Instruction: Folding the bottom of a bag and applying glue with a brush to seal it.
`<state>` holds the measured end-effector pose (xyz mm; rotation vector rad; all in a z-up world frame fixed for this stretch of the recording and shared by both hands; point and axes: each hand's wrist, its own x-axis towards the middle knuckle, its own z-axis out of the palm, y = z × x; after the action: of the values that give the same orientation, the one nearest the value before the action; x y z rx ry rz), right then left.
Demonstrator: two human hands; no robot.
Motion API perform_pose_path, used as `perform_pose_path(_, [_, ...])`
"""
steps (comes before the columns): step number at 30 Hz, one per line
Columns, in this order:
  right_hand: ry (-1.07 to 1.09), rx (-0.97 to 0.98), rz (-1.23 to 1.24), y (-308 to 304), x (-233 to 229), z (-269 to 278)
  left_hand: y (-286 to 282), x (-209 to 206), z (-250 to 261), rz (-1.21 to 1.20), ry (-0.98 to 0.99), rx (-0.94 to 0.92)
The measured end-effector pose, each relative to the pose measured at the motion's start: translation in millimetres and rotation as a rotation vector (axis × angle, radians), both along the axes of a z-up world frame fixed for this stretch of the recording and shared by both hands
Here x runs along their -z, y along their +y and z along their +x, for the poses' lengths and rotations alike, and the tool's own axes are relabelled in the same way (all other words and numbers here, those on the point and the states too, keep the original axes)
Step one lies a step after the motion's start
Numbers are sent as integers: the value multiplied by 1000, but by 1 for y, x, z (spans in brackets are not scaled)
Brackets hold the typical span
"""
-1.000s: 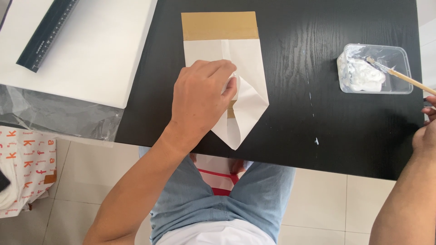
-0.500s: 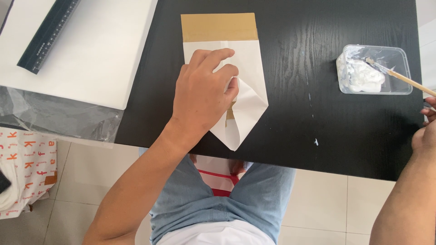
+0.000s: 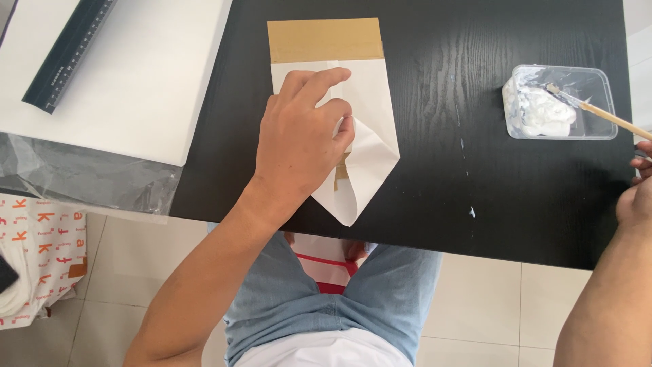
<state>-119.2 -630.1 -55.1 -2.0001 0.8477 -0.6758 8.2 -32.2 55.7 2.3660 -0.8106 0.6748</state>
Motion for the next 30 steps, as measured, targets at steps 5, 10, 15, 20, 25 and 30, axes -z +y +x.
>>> perform_pose_path(5, [-5, -35, -39, -3, 5, -2, 1, -2, -2, 25, -11, -12])
perform_pose_path(10, [-61, -77, -66, -3, 9, 0, 1, -3, -3, 54, 16, -31])
perform_pose_path(15, [-53, -60, -27, 6, 3, -2, 1, -4, -6, 5, -5, -17])
perform_pose_path(20, [-44, -63, -19, -9, 11, -2, 1, -5, -5, 14, 3, -14])
perform_pose_path(25, [-32, -86, 5, -27, 21, -7, 2, -7, -6, 9, -5, -3])
perform_pose_path(30, [-66, -136, 202, -35, 22, -10, 2, -11, -8, 31, 33, 0])
